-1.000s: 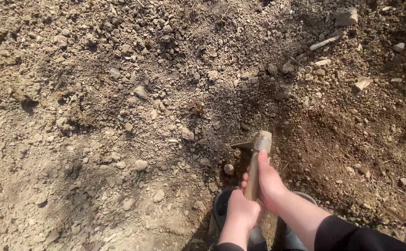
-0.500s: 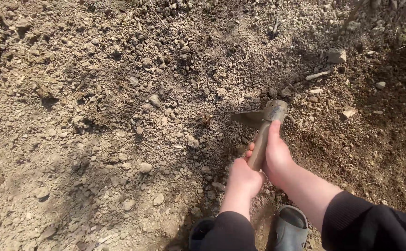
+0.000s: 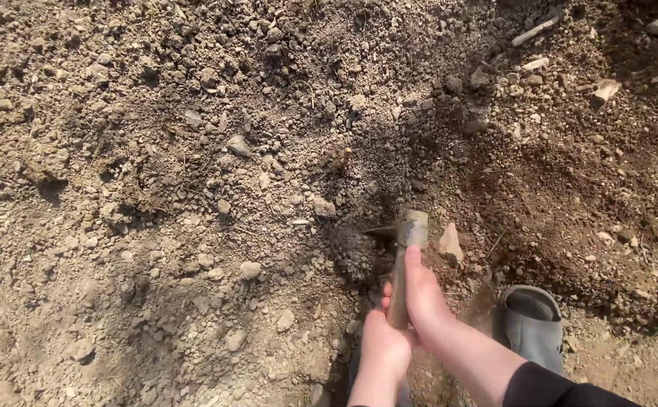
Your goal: The person uses a small hand hoe to repeatedly break up and loosen dry soil in a garden bed. They work along a narrow strip, striking the ground and pulling back to create a furrow. The person continues this action throughout the clip, gradually extending the loosened area.
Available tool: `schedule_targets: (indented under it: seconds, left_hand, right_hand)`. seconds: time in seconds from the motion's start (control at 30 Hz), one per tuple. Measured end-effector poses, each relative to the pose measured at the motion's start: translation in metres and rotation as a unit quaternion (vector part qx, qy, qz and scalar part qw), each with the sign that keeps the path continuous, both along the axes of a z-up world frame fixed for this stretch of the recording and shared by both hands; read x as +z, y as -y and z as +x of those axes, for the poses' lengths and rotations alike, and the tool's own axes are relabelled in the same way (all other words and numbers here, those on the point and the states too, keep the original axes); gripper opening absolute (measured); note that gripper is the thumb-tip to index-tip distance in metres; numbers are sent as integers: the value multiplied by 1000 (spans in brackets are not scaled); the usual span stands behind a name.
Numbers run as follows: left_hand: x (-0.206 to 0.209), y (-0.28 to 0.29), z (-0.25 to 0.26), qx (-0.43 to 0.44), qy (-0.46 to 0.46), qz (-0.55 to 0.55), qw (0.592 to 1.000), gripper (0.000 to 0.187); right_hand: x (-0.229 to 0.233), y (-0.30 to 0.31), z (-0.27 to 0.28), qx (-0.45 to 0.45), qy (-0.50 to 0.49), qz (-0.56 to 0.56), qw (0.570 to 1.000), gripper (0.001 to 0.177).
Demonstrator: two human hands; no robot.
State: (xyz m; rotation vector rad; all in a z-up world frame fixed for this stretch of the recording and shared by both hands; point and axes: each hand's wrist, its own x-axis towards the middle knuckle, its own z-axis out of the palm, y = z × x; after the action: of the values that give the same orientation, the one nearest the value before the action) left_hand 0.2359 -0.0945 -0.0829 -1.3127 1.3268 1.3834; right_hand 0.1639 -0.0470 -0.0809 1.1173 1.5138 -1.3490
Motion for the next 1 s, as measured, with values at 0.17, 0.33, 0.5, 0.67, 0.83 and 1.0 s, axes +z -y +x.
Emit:
schedule_targets:
  seconds: [0.17, 0.33, 0.5, 0.67, 0.83, 1.0]
  left_hand:
    - [32, 6, -25, -49, -1, -29, 998, 17]
    - [33, -5, -99, -6, -83, 26, 996, 17]
    - [27, -23, -150, -28, -225, 43, 973, 10]
    - [16, -41, -107, -87, -187, 57, 977, 16]
    - [-1, -53, -30, -76, -17, 31, 996, 6]
    - [35, -49, -58, -115, -23, 26, 993, 8]
  right_hand:
    - [12, 1, -17, -17, -13, 5, 1000, 63]
    - [41, -7, -89, -41, -147, 0, 988, 65]
    - [67, -22, -146, -52, -172, 48, 983, 68]
    - [22, -55, -103, -111, -99, 28, 989, 67]
    - [-14, -69, -21, -119, 11, -5, 993, 68]
    - [12, -70, -22, -135, 13, -9, 991, 63]
